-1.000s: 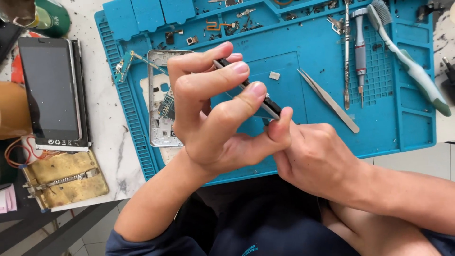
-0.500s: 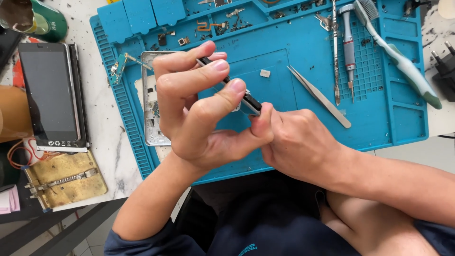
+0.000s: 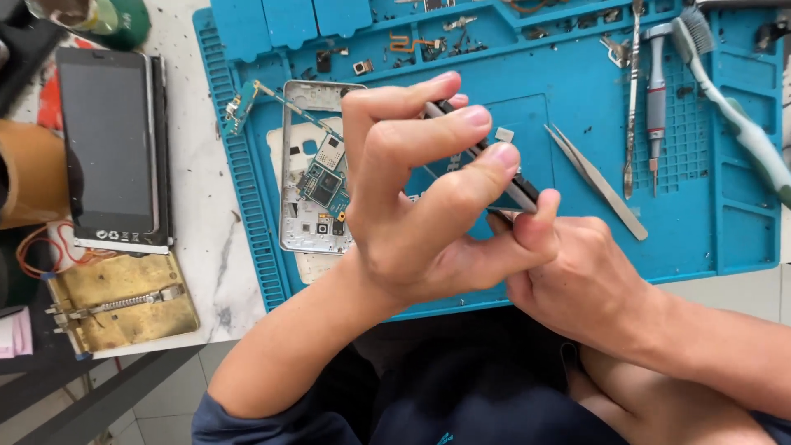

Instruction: Removing the screen assembly from a mobile phone using a spudger and tweezers at a repair workstation.

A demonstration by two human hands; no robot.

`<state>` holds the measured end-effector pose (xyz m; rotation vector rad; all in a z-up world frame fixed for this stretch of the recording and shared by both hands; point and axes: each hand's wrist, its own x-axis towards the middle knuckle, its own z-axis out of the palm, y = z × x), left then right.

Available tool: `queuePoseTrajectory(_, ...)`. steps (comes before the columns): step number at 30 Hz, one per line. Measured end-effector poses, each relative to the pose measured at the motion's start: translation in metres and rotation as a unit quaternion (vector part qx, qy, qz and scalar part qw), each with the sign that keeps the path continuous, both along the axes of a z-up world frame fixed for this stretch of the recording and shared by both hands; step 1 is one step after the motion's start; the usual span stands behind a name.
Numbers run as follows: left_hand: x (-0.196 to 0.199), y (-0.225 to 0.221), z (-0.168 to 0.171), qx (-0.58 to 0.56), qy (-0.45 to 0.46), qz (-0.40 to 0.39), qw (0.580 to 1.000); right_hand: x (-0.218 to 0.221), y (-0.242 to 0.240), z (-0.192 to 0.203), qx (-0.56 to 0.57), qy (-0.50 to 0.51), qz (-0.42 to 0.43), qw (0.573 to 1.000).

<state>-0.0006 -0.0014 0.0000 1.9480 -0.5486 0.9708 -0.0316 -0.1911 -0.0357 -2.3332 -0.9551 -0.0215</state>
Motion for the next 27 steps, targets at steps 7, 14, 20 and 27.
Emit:
queuePoseTrajectory(7,-0.002,-0.002,0.004,-0.011,0.02,0.006,1.0,0.003,0.001,-0.007,0.0,0.066,-0.025,0.997)
queuePoseTrajectory(14,0.001,-0.005,0.007,0.012,0.015,0.002,1.0,0.003,0.001,0.001,0.024,0.028,0.016,0.999)
queuePoseTrajectory(20,-0.002,-0.006,0.004,-0.013,0.029,0.005,0.999,-0.003,-0.003,0.0,-0.024,0.018,-0.005,1.0)
queuePoseTrajectory(27,-0.005,-0.011,0.001,-0.047,0.049,0.006,0.998,0.02,0.023,0.011,-0.506,-0.433,0.034,0.745)
